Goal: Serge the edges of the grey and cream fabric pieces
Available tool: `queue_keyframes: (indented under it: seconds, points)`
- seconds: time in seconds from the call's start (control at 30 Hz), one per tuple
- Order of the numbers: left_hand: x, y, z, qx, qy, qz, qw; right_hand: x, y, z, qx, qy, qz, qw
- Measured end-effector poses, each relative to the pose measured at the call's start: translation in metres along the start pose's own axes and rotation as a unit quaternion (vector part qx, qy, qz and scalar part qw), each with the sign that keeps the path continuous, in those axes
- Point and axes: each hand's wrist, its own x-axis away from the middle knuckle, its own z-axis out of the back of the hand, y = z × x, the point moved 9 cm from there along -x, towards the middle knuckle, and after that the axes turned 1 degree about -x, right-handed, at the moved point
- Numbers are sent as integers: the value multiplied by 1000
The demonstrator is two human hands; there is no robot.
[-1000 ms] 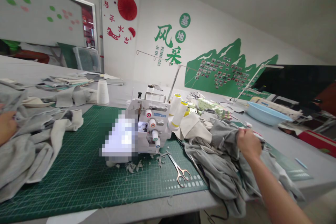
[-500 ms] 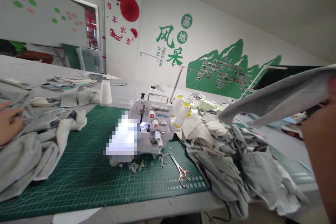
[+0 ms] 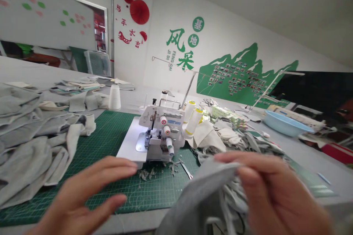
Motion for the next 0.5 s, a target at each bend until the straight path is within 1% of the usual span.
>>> queue_keyframes:
  seconds: [0.03,0.07,0.1,0.13,0.17,0.2,0.23,0.27,0.3,0.37,0.4,0.43,0.47,0.5]
  points:
    - [-2,16,-20,40,-24,12,999,5,-10,-27,-43,-64,7,997]
    - [-5,30,-38,86,-41,26,995,12,-14,-56,-85,-133,-5,987]
    - [-9,40,-49,138,-39,44,989,18,-7,-80,-122,-176,-58,975]
    - [-14,47,-59,184,-37,67,980,23,4,-97,-163,-188,-113,962]
    - [-19,48,-69,213,-55,101,970,30,18,-115,-201,-206,-181,940]
    - [-23,47,-77,235,-66,134,961,38,31,-129,-237,-222,-247,913]
    - [-27,43,-82,256,-74,165,949,45,41,-141,-273,-236,-299,883]
    - [-30,38,-87,280,-88,192,937,51,49,-151,-306,-250,-339,854]
    - [-31,33,-91,309,-98,210,922,56,53,-158,-337,-263,-364,828]
    - [-31,24,-95,386,-104,231,887,62,54,-168,-390,-289,-385,785]
    - [-29,20,-96,426,-96,242,866,64,53,-170,-409,-302,-386,770]
    - [-27,16,-97,463,-86,259,843,65,51,-172,-420,-311,-382,762]
    - [-23,12,-98,491,-77,283,820,65,51,-172,-422,-314,-375,763]
    - [-19,8,-100,508,-70,309,801,65,52,-170,-416,-309,-368,772]
